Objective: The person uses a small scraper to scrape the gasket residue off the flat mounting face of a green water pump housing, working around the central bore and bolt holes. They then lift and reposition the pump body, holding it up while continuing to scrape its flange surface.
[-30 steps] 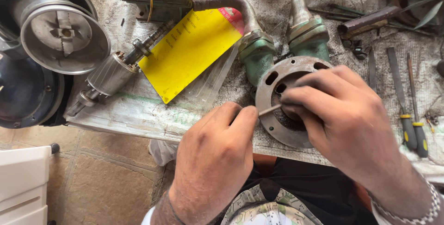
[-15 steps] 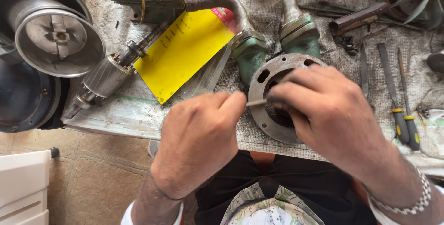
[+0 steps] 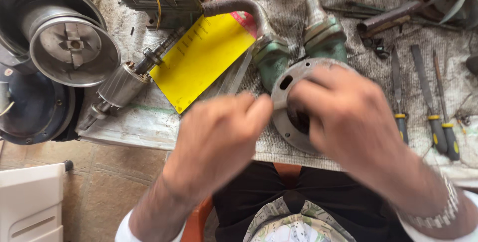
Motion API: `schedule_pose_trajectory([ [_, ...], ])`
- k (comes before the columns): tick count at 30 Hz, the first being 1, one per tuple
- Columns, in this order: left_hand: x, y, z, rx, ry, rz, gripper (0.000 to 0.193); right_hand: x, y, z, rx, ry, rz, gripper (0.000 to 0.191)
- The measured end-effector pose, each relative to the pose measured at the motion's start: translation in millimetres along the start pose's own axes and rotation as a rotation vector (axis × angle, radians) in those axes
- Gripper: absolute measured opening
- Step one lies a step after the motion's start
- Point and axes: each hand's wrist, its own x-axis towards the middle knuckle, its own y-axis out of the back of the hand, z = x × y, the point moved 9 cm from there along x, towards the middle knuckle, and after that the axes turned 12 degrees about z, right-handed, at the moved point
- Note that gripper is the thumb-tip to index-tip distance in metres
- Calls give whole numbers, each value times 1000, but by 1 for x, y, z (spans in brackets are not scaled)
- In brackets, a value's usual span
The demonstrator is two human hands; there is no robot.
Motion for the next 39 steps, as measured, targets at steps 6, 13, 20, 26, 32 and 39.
schedule_pose_trajectory([
  [6,-7,-10,-1,-54,-52,-66,8,-7,-6,3,-2,55,-29,17],
  [13,4,-6,-3,-43,-36,-35,10,-1,-1,-5,41,98,8,16],
  [20,-3,-9,-7,-55,-47,-1,12,0,4,-4,8,86,59,15],
  [26,-3,-8,-4,-108,-66,-2,14,-3,2,-7,56,91,19,20],
  [32,-14,-12,-7,-95,-71,9,16,-3,0,-5,79,73,-12,22],
  [39,-4,-11,-11,-47,-11,-23,15,7,7,-8,57,59,57,18],
])
